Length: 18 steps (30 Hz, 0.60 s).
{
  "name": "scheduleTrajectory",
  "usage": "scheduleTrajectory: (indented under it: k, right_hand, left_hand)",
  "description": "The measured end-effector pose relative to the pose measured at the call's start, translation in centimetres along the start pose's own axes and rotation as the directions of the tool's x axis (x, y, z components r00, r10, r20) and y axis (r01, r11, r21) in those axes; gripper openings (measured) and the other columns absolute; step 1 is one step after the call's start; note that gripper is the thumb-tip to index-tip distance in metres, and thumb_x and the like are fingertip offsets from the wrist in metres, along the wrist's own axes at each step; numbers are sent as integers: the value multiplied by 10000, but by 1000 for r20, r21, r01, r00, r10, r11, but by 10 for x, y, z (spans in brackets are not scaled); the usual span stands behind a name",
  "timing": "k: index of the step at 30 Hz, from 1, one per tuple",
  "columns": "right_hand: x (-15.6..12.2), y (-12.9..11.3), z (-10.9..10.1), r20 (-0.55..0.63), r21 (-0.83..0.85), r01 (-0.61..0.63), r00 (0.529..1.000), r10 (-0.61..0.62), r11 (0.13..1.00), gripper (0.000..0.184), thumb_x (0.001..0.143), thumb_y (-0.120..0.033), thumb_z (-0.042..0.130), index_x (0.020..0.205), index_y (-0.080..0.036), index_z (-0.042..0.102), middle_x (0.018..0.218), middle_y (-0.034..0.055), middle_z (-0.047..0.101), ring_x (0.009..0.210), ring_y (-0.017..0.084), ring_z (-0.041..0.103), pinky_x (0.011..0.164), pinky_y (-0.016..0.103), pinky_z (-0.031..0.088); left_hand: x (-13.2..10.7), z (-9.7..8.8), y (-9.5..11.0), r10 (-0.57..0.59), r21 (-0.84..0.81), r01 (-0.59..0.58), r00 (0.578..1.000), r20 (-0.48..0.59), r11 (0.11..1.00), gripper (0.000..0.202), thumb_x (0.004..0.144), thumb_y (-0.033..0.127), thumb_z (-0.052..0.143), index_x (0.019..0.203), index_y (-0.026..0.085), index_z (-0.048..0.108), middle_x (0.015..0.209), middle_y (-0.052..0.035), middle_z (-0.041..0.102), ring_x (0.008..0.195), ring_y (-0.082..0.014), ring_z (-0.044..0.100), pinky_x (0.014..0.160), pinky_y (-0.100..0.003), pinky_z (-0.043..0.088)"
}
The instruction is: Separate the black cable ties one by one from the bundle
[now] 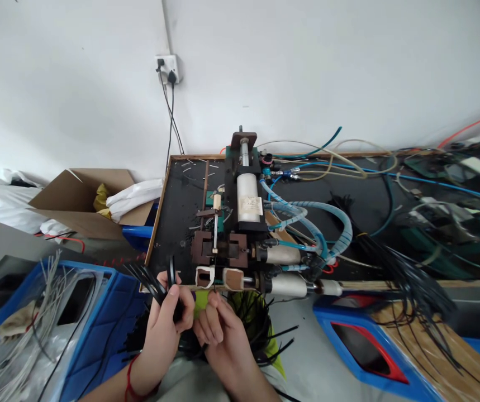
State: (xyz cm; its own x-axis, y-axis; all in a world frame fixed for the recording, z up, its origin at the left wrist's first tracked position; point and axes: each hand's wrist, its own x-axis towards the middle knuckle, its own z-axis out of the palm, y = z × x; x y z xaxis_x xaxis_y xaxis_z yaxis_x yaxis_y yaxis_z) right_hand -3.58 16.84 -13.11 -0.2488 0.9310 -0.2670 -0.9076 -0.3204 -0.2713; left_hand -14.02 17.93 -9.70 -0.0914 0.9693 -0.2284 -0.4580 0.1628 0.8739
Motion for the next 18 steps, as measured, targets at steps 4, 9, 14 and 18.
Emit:
scheduleTrajectory:
  k: [4, 9, 14, 18]
  right_hand:
    - [-1, -1, 2, -2, 0, -6, 1000, 6, 1000, 208, 914, -330, 716, 771, -183, 679, 389, -107, 352, 404, 94, 164, 434, 224, 257]
    - [2, 2, -4, -18, -89, 53, 998, -54, 995, 264, 902, -422, 730, 800, -188, 663, 381, -106, 397, 384, 86, 241, 438, 215, 280]
    - [2, -3, -19, -47, -483, 179, 972, -229, 857, 409, 914, -566, 661, 798, -175, 637, 444, -23, 602, 359, 86, 375, 414, 208, 267]
    - [-21, -16, -24, 49, -804, 180, 970, -239, 567, 451, 960, -591, 558, 779, -187, 645, 535, 22, 655, 464, 145, 548, 486, 239, 418]
  left_hand:
    - [0, 1, -1, 2, 5, -2, 1000, 29, 1000, 220, 992, 408, 584, 909, 242, 467, 569, 80, 471, 453, -87, 339, 436, -212, 271]
    - [-3, 0, -1, 43, 32, -45, 997, 67, 998, 232, 1006, 385, 577, 872, 235, 463, 552, 93, 400, 438, -76, 268, 420, -211, 227]
    - [-8, -3, -3, 7, 36, -9, 998, 58, 999, 287, 986, 411, 607, 831, 229, 448, 551, 90, 404, 454, -75, 297, 436, -204, 257]
    - [-12, -4, -3, -58, -73, 60, 998, 29, 996, 260, 954, 398, 655, 899, 242, 454, 545, 94, 440, 458, -84, 350, 461, -205, 305]
